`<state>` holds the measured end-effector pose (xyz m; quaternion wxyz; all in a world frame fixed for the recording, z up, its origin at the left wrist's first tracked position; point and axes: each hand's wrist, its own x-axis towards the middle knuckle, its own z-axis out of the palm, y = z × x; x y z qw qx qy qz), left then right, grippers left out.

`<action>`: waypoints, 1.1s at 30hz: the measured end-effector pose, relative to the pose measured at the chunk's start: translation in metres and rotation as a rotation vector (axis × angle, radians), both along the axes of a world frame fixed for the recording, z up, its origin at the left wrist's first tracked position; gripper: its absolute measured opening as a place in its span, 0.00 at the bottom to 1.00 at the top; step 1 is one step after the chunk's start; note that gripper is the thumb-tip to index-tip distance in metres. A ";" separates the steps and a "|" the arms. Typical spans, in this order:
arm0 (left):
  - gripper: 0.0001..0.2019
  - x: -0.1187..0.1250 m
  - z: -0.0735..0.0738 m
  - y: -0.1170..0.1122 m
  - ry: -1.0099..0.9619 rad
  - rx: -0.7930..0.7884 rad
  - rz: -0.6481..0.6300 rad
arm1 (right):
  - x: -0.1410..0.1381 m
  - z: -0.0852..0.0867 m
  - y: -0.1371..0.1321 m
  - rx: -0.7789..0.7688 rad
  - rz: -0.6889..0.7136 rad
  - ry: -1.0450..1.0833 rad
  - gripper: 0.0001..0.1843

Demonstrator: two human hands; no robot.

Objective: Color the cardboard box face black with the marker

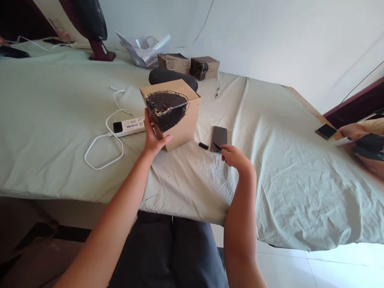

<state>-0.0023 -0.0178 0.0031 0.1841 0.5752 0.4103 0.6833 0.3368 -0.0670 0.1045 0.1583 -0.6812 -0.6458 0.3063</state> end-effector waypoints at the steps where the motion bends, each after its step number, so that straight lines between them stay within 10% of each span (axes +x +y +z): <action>1: 0.73 0.001 -0.001 0.001 0.014 0.006 0.026 | 0.000 0.003 -0.002 0.047 0.034 0.155 0.21; 7: 0.68 0.012 0.007 -0.012 0.110 0.042 0.284 | -0.046 0.040 -0.019 0.292 0.199 0.814 0.20; 14: 0.61 0.030 0.025 -0.030 0.260 0.082 0.621 | -0.135 0.083 -0.022 0.959 0.388 0.589 0.20; 33: 0.47 0.039 0.031 -0.032 0.031 0.064 0.688 | -0.192 0.049 0.023 1.326 0.626 0.360 0.05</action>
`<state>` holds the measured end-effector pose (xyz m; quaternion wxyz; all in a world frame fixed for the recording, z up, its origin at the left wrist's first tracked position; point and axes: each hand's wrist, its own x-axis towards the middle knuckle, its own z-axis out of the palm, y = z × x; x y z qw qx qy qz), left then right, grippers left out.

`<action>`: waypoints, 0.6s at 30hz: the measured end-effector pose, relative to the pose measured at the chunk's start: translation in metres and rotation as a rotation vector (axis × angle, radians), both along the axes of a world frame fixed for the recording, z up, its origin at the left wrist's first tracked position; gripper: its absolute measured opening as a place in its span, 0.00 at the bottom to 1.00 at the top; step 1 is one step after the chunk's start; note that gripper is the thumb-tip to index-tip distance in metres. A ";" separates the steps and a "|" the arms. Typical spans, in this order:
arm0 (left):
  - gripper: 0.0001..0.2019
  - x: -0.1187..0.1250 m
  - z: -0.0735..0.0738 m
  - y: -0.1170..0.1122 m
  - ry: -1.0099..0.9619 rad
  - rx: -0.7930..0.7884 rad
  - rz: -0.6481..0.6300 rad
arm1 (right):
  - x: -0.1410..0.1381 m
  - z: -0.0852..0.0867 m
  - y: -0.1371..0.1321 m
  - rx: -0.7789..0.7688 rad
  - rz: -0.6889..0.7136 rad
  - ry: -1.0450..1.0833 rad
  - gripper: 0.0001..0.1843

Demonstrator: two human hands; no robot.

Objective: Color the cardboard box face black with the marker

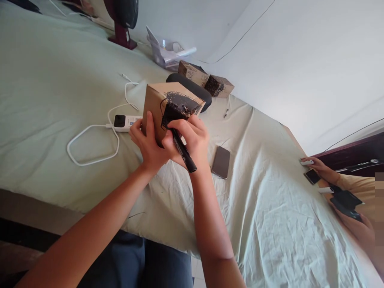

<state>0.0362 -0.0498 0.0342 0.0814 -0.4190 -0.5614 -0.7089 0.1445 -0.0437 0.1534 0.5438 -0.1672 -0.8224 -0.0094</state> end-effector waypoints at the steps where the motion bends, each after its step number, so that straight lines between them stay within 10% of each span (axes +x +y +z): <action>1: 0.45 0.000 0.000 0.000 -0.009 0.013 -0.006 | -0.001 -0.001 0.001 0.007 -0.019 -0.011 0.05; 18: 0.59 -0.003 0.008 -0.009 0.091 -0.113 0.043 | 0.016 0.001 0.003 -0.056 -0.072 -0.042 0.08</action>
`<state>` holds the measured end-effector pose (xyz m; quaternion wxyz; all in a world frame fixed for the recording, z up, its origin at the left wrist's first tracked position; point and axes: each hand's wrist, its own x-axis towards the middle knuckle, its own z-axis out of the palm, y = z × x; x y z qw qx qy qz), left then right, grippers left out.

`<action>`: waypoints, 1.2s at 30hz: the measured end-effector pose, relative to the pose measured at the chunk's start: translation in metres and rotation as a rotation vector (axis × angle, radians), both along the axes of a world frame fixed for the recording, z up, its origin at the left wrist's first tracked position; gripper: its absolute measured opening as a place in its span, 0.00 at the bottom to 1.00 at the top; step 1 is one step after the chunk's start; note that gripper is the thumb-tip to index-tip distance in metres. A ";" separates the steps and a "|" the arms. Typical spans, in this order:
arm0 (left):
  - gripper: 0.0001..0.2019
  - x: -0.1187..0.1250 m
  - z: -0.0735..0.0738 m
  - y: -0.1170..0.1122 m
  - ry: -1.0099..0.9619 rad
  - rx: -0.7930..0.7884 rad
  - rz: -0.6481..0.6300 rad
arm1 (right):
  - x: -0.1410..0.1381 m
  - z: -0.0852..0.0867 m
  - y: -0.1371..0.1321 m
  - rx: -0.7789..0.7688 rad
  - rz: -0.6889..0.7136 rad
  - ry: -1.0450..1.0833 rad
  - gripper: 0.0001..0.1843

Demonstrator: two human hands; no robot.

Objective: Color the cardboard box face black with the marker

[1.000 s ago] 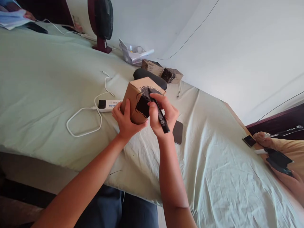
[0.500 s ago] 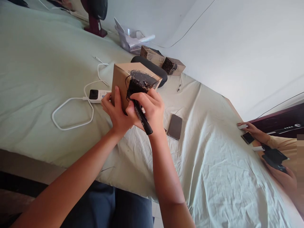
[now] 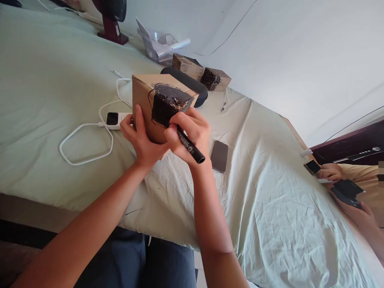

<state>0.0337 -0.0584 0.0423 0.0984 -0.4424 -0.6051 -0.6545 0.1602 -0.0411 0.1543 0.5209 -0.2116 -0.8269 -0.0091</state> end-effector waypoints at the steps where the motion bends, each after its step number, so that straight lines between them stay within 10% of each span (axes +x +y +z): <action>1: 0.60 0.000 0.001 0.000 0.012 -0.016 0.018 | 0.002 0.001 0.000 -0.007 0.004 0.014 0.09; 9: 0.64 -0.003 0.000 0.001 0.028 -0.127 0.076 | 0.014 0.003 0.003 -0.104 0.020 0.113 0.08; 19: 0.60 -0.020 -0.017 0.012 -0.131 0.194 -0.330 | 0.016 0.003 0.004 -0.203 0.079 0.099 0.06; 36: 0.60 -0.031 -0.027 0.021 -0.185 0.084 -0.630 | 0.029 -0.001 0.023 -0.189 0.146 0.290 0.06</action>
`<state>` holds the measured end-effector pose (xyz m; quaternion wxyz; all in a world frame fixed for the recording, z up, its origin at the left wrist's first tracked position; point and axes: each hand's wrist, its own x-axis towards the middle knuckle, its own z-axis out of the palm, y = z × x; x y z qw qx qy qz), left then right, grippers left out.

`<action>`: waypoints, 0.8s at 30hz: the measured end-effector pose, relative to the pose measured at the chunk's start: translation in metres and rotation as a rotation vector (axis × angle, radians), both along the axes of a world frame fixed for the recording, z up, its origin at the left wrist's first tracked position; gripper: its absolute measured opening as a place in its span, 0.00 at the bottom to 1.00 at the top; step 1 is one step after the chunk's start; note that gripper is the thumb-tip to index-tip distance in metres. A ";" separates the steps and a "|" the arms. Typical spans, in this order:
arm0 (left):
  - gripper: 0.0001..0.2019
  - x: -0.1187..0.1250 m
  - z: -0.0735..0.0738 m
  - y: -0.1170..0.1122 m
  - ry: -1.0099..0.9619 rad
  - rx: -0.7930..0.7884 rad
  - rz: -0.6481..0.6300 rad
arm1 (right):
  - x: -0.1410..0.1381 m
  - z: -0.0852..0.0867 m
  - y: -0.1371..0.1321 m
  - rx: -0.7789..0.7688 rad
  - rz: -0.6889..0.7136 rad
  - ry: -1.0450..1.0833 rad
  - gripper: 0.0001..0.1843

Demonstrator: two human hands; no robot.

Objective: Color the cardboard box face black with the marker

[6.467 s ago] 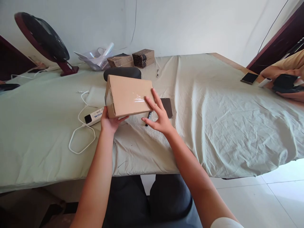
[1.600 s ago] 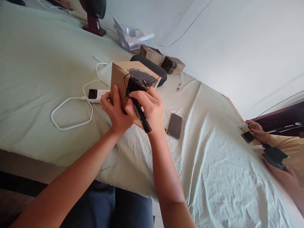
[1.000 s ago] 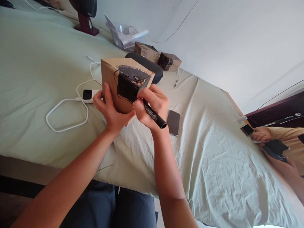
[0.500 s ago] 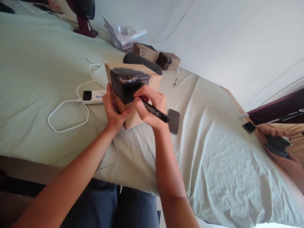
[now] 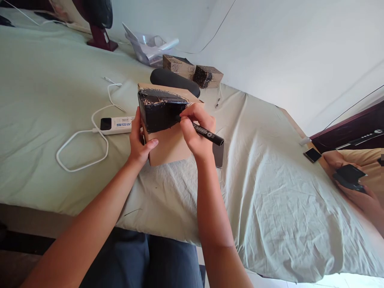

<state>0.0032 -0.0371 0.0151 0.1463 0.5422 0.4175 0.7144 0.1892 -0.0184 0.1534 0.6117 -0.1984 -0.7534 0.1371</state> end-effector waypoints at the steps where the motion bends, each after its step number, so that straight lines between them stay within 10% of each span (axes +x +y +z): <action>1: 0.60 0.000 0.000 0.000 0.002 -0.006 0.000 | 0.001 0.001 0.000 0.004 0.000 0.025 0.07; 19: 0.54 -0.004 -0.013 0.011 0.072 0.094 -0.007 | 0.032 0.020 0.014 -0.072 -0.292 0.304 0.19; 24: 0.59 -0.005 -0.017 0.020 0.078 0.026 -0.048 | 0.059 -0.016 0.011 -0.179 -0.353 0.142 0.20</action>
